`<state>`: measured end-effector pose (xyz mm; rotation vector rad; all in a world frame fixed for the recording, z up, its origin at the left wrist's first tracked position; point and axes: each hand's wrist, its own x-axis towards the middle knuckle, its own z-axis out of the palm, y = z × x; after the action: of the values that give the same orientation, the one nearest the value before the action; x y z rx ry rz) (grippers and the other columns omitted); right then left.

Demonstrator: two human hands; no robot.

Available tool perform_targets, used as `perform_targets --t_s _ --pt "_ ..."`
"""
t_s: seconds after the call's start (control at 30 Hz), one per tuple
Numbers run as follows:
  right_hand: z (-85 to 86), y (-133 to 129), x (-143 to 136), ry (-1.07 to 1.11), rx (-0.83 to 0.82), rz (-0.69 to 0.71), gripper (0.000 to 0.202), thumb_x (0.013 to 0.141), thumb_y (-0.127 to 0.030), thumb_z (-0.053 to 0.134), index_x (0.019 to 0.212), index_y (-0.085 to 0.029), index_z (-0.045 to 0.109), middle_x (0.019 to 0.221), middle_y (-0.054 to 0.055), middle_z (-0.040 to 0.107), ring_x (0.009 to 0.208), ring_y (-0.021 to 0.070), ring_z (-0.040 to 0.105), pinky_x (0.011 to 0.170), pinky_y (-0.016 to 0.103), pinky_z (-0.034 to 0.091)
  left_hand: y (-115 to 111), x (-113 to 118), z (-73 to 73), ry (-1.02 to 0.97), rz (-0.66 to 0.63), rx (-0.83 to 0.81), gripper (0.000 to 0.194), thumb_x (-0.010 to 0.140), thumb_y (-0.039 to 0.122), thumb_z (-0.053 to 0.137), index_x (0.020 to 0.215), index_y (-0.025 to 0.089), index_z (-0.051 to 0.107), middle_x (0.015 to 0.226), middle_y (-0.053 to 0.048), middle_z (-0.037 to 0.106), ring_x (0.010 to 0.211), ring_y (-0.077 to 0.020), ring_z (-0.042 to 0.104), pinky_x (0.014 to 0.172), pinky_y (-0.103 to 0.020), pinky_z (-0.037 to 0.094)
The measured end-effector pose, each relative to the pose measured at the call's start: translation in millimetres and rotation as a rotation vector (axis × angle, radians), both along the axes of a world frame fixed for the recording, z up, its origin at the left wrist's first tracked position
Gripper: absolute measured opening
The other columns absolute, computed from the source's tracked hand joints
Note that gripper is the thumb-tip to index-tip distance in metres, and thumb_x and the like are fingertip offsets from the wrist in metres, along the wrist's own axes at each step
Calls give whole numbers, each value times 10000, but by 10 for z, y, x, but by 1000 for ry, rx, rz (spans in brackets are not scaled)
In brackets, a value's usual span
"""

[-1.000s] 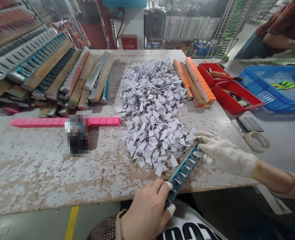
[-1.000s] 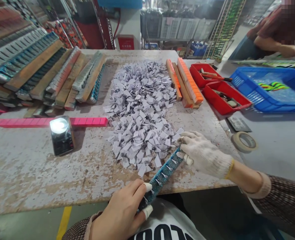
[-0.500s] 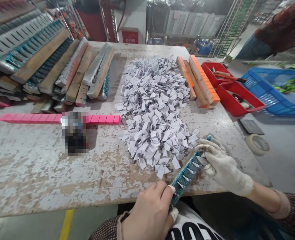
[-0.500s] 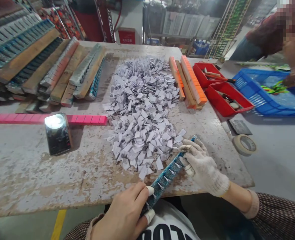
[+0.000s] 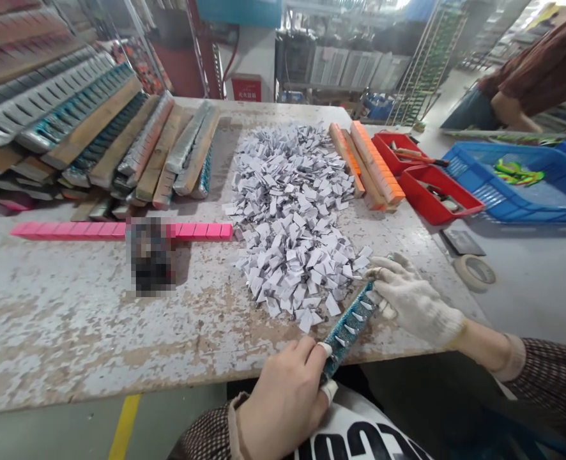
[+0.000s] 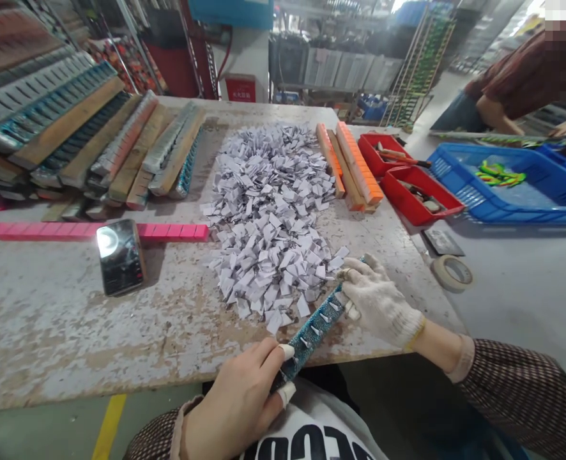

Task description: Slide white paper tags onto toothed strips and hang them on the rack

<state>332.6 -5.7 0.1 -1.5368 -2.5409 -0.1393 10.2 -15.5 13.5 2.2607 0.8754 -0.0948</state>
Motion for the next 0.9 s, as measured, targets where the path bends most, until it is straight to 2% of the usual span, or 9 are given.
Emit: perform_targets --t_s 0.2,0.37,0.57,0.73,0.8,0.9 --pt "143 -59 5 0 114 -43 209 1043 -249 480 990 -169 666 1271 147 625 1392 374 455 1212 649 313 8 -3 28 6 26 2 329 879 176 582 1202 234 557 1199 -75 629 1044 -314 647 857 -504 595" --pt "22 -46 -72 63 162 -9 155 979 -155 484 953 -161 637 1160 151 649 1308 354 534 1191 618 363 18 0 35 16 29 -25 320 882 189 585 1199 230 559 1211 -77 627 1052 -310 643 875 -500 591" --pt "-124 -31 -100 157 217 -12 131 934 -108 491 921 -190 592 1138 134 657 1211 339 594 1135 602 439 26 13 56 22 2 -51 365 863 178 629 1219 223 565 1244 -78 633 1094 -304 630 920 -473 574" --pt "-158 -44 -74 214 167 -41 118 947 -126 502 922 -196 593 1167 146 635 1158 349 607 1042 600 515 86 -68 56 -51 10 -67 350 900 346 721 1201 237 579 1207 -65 660 1046 -285 659 876 -419 572" --pt "-163 -48 -61 262 151 -36 118 969 -135 517 917 -204 597 1168 136 634 1148 337 614 1045 586 520 157 -107 50 -82 69 -54 338 916 389 727 1181 233 587 1130 -51 686 983 -263 678 832 -381 567" --pt "-164 -60 -35 346 143 -44 140 1006 -163 526 898 -217 597 1144 116 640 1138 318 627 1028 545 541 288 -87 37 -16 254 85 219 981 347 657 1128 199 589 1036 -50 698 935 -253 687 797 -364 550"
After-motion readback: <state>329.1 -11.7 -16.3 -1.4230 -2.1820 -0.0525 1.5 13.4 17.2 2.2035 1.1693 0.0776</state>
